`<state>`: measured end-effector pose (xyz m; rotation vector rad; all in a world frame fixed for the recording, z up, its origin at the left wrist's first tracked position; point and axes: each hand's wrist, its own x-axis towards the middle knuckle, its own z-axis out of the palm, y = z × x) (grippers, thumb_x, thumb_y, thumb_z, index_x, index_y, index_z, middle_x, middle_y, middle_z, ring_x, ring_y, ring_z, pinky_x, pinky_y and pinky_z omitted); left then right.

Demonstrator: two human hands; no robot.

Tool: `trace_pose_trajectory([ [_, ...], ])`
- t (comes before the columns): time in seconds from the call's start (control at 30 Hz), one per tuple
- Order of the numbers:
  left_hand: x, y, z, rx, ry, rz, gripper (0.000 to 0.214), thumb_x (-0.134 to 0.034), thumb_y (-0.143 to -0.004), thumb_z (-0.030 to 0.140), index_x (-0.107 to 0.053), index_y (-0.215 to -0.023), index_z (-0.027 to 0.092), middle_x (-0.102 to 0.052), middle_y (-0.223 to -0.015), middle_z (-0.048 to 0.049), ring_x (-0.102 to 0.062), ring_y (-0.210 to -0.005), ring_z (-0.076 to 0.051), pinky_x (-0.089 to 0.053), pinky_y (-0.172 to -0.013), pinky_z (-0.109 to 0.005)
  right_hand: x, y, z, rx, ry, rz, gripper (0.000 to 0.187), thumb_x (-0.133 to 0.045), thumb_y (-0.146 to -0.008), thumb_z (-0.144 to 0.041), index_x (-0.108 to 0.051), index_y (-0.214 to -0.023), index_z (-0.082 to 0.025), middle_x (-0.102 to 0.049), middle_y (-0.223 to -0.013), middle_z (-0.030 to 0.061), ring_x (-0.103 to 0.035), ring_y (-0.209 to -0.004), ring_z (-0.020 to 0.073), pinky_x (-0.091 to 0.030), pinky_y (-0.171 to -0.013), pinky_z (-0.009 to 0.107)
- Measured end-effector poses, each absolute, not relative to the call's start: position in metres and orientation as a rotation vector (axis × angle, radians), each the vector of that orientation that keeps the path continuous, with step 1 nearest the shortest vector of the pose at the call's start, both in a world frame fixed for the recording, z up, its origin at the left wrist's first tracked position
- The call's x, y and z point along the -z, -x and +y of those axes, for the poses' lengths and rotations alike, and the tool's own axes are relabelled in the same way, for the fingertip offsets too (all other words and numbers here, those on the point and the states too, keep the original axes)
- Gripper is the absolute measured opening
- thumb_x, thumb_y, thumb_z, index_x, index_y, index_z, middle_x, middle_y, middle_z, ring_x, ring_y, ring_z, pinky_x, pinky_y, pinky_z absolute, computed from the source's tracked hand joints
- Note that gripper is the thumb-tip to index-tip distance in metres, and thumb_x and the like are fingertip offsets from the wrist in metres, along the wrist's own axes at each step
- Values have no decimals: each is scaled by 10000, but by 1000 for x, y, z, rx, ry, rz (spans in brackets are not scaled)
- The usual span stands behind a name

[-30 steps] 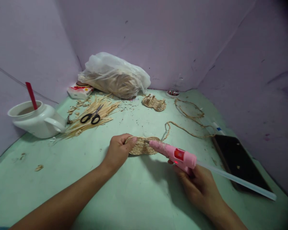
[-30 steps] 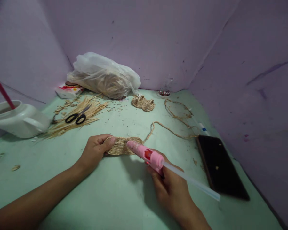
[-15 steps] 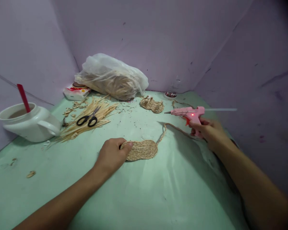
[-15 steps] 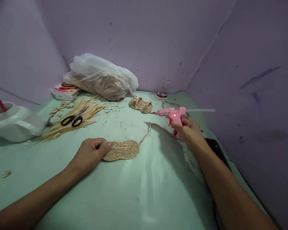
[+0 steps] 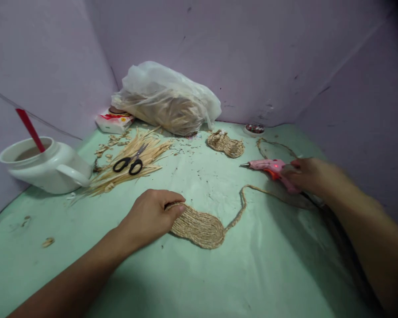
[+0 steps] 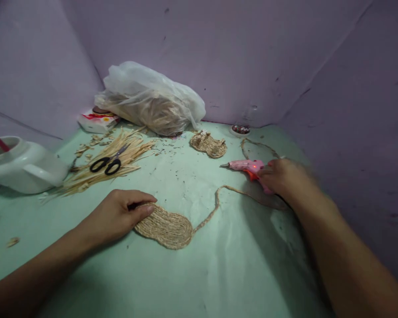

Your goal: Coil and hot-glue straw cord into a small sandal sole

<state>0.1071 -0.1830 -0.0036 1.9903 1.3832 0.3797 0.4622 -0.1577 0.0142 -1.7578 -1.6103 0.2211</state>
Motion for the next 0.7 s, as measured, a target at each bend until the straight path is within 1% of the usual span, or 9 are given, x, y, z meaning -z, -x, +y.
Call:
trace_pose_trajectory([
  [0.03,2,-107,-185,-325,-2066,1422,265,-501,-825,336,-728,-886,214,-692,-844,-55,-603,-786,-228,-429,-695,-344,-16,-445,-168,-158,1790,-1594,149,-778,-630,-245,-667,-554,-180,-605,-578,42,-652,-699,257,-419,-559,364],
  [0.07,-1,-107,-187,-254,-2154,1447,287,-469,-845,336,-724,-898,214,-678,-868,-71,-594,-820,-246,-432,-709,-369,-16,-424,-181,-83,1845,-1609,85,-735,-701,-284,-708,-736,-211,-665,-727,71,-653,-771,280,-454,-623,416],
  [0.13,-5,-106,-191,-200,-2297,1445,300,-451,-857,333,-703,-960,209,-645,-966,-100,-560,-926,-280,-441,-760,-414,-12,-379,-210,-236,1660,-1789,388,-670,-768,-339,-613,-1143,-258,-677,-1013,92,-636,-925,294,-486,-768,463],
  [0.17,-6,-106,-193,-220,-2354,1403,295,-486,-841,330,-678,-1030,208,-619,-1056,-110,-530,-1003,-292,-437,-813,-434,-8,-357,-223,-319,1540,-1860,537,-686,-753,-388,-528,-1253,-268,-663,-1069,92,-623,-979,298,-493,-811,464],
  [0.23,-7,-104,-196,-287,-2419,1271,395,-593,-779,306,-603,-1165,220,-548,-1211,-110,-459,-1125,-296,-402,-919,-452,2,-324,-244,-477,1391,-2034,774,-722,-726,-360,-342,-1395,-270,-605,-1196,109,-578,-1071,302,-487,-863,469],
  [0.3,-5,-103,-197,-298,-2428,1143,513,-665,-727,265,-548,-1226,250,-508,-1268,-92,-425,-1164,-285,-369,-967,-453,12,-308,-252,-521,1354,-2106,866,-739,-710,-274,-249,-1424,-265,-578,-1235,122,-549,-1104,309,-450,-910,514],
  [0.4,0,-106,-198,-244,-2402,1070,507,-688,-709,242,-556,-1198,269,-533,-1204,-76,-447,-1107,-277,-369,-934,-458,22,-306,-250,-527,1374,-2132,889,-756,-695,-252,-225,-1408,-259,-582,-1204,132,-543,-1087,318,-387,-944,587],
  [0.53,3,-112,-197,-187,-2394,1077,464,-700,-691,227,-579,-1138,240,-550,-1118,-66,-455,-1049,-269,-362,-899,-449,25,-310,-245,-591,1413,-2133,831,-726,-725,-260,-226,-1389,-241,-592,-1155,124,-561,-1034,292,-353,-959,609],
  [0.7,-1,-116,-196,-178,-2376,1081,374,-674,-694,220,-595,-1060,223,-545,-1070,-65,-448,-1035,-265,-347,-902,-444,25,-305,-247,-587,1421,-2133,732,-646,-771,-259,-244,-1380,-206,-601,-1137,134,-559,-1021,293,-371,-928,610],
])
